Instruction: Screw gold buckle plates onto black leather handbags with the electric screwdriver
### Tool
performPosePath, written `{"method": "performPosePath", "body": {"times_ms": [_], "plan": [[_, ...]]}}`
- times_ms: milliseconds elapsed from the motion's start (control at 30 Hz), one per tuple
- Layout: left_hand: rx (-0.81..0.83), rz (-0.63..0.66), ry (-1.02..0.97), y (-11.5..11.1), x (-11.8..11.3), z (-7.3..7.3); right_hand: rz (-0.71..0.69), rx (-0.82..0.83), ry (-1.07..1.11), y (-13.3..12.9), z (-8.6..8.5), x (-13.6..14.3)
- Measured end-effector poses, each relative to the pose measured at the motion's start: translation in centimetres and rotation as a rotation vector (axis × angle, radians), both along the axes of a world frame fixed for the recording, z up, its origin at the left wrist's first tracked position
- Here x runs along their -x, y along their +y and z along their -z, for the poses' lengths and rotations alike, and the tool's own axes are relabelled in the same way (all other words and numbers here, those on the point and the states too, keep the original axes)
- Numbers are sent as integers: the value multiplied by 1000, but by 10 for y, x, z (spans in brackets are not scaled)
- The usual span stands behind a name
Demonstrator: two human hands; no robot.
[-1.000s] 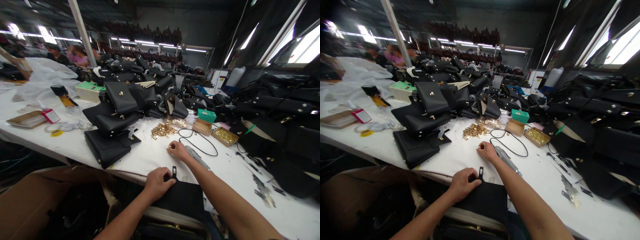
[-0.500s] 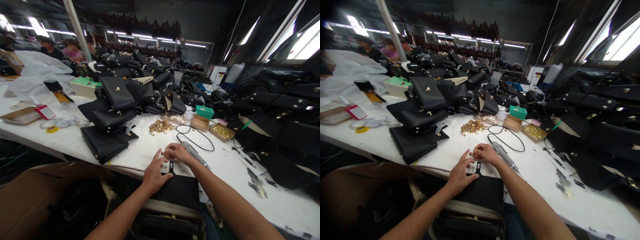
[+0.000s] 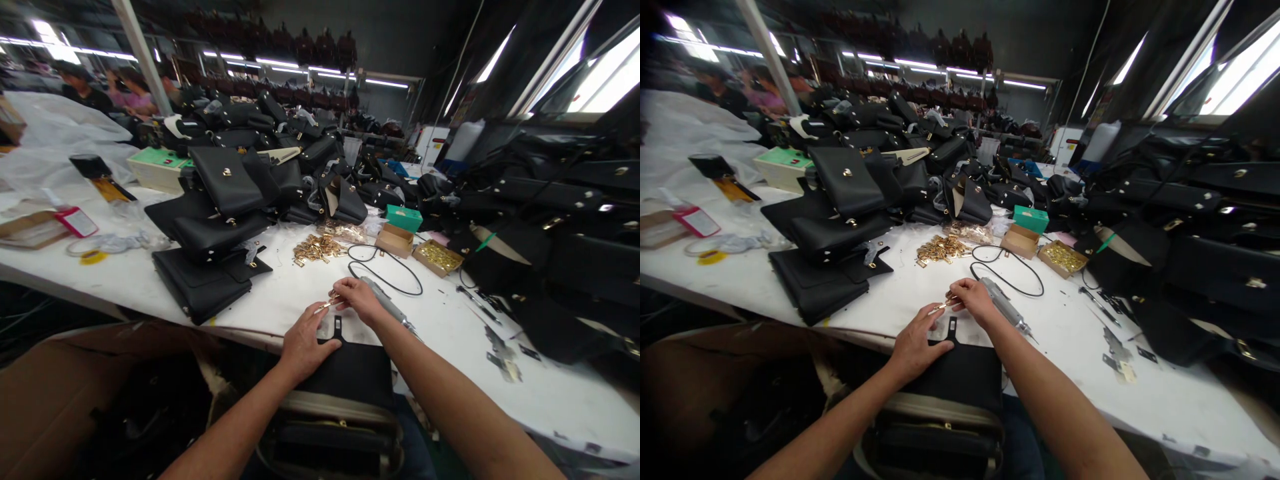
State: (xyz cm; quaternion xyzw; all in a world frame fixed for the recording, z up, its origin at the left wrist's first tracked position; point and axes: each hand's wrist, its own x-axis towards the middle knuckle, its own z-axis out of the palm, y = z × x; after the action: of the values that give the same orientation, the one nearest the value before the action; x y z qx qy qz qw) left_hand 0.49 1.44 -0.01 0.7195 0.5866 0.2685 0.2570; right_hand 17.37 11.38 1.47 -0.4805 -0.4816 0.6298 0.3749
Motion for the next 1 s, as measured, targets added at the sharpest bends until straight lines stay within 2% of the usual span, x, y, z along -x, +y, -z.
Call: {"method": "performPosePath", "body": {"times_ms": [267, 367, 633, 833, 1000], "plan": [[81, -63, -30, 1, -1, -3, 142, 102, 160, 3, 6, -5], [63, -75, -56, 0, -1, -5, 155, 115, 188, 2, 6, -7], [-28, 9, -38, 0, 0, -6, 169, 158, 269, -13, -6, -10], [-31, 33, 4, 2, 1, -5, 161, 147, 269, -30, -16, -12], [-33, 44, -17, 1, 1, -5, 153, 123, 278, -40, -18, -13]]}}
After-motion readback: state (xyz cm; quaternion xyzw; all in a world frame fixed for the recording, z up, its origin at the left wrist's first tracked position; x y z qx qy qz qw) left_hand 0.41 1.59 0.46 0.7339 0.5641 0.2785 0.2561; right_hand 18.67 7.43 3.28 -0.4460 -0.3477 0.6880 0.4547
